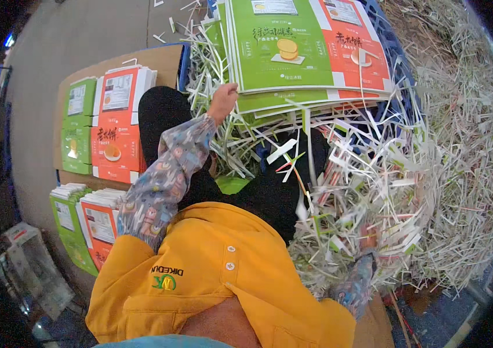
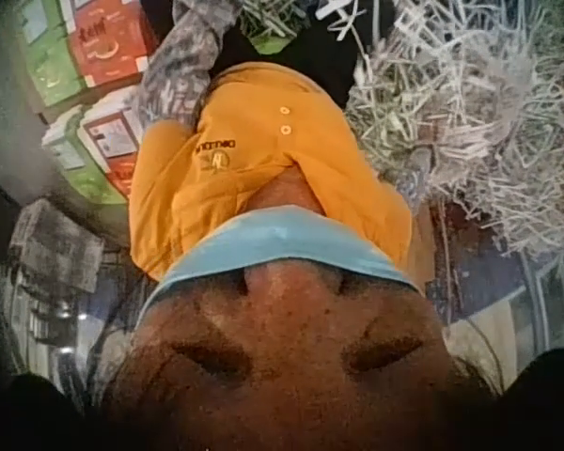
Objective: Sorting through a pile of shredded paper to find, clean, and stack flat cardboard product boxes.
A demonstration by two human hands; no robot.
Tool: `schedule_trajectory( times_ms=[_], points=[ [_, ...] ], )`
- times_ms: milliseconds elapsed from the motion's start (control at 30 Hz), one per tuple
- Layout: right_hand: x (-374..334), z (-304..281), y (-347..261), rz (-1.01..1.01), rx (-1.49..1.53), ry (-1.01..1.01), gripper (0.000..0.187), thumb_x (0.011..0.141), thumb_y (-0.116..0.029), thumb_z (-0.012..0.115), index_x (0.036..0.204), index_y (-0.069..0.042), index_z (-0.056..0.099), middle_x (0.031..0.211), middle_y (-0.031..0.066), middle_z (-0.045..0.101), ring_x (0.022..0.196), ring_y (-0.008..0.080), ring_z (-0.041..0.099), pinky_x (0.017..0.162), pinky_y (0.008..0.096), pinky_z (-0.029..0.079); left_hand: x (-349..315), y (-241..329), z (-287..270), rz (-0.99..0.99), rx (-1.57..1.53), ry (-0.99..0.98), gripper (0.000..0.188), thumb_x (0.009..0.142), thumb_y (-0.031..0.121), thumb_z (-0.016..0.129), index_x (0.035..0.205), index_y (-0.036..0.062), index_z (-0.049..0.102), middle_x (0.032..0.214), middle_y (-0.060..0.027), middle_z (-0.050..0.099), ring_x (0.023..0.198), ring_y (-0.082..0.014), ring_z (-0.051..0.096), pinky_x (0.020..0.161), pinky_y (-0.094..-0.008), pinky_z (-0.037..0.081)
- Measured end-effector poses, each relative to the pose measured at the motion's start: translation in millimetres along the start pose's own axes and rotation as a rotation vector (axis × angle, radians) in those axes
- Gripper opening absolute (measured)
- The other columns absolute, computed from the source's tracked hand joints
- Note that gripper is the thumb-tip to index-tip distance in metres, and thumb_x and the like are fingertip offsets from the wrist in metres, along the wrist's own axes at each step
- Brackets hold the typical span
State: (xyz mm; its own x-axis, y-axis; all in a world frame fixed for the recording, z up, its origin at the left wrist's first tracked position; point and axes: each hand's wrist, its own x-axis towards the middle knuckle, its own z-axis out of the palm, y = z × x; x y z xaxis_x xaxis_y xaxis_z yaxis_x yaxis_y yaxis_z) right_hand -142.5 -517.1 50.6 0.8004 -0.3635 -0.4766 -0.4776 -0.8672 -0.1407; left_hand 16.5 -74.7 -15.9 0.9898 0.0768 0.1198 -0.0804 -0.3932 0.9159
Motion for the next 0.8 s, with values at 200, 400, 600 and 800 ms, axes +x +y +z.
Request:
schedule_trajectory(
  times_ms=[200,400,600,800],
  points=[
    [-133.0,-59.5,86.6,-0.134,0.200,0.007,0.035,0.082,-0.031,0.047,0.100,-0.003,0.058,0.101,0.0160,0.057,0.093,0.0298,0.055,0.081,0.0352,0.041,2.1,-40.8,13.1,-0.172,-0.016,-0.066,0.015,0.062,0.004,0.055,0.062,0.0000,0.041,0.055,-0.0025,0.040,0.052,-0.0111,0.033,0.046,-0.0284,0.029],
    [-118.5,-134.2,-96.0,-0.433,0.072,0.145,0.022,0.080,-0.014,0.051,0.095,0.002,0.054,0.080,0.0128,0.059,0.074,0.0196,0.056,0.068,0.0289,0.043,-2.5,-2.3,22.1,-0.404,-0.310,-0.016,0.019,0.064,0.008,0.061,0.080,0.0014,0.052,0.067,-0.0015,0.048,0.059,-0.0114,0.044,0.052,-0.0267,0.038],
    [-65.4,-80.4,-214.3,-0.597,0.313,0.066,0.025,0.081,-0.016,0.054,0.098,0.002,0.054,0.081,0.0086,0.060,0.072,0.0127,0.055,0.067,0.0245,0.043,2.2,-2.5,14.1,-0.629,-0.685,-0.038,0.029,0.068,0.004,0.059,0.094,-0.0030,0.049,0.075,-0.0044,0.051,0.060,-0.0116,0.047,0.050,-0.0250,0.039],
    [18.6,23.9,-269.2,-0.154,1.172,-0.415,0.022,0.083,-0.017,0.052,0.095,0.001,0.049,0.085,0.0118,0.057,0.073,0.0218,0.057,0.070,0.0316,0.049,6.8,-1.1,9.6,-0.745,-0.771,-0.019,0.028,0.068,0.003,0.058,0.094,-0.0030,0.049,0.070,-0.0036,0.050,0.055,-0.0105,0.045,0.048,-0.0229,0.037]
  ],
)
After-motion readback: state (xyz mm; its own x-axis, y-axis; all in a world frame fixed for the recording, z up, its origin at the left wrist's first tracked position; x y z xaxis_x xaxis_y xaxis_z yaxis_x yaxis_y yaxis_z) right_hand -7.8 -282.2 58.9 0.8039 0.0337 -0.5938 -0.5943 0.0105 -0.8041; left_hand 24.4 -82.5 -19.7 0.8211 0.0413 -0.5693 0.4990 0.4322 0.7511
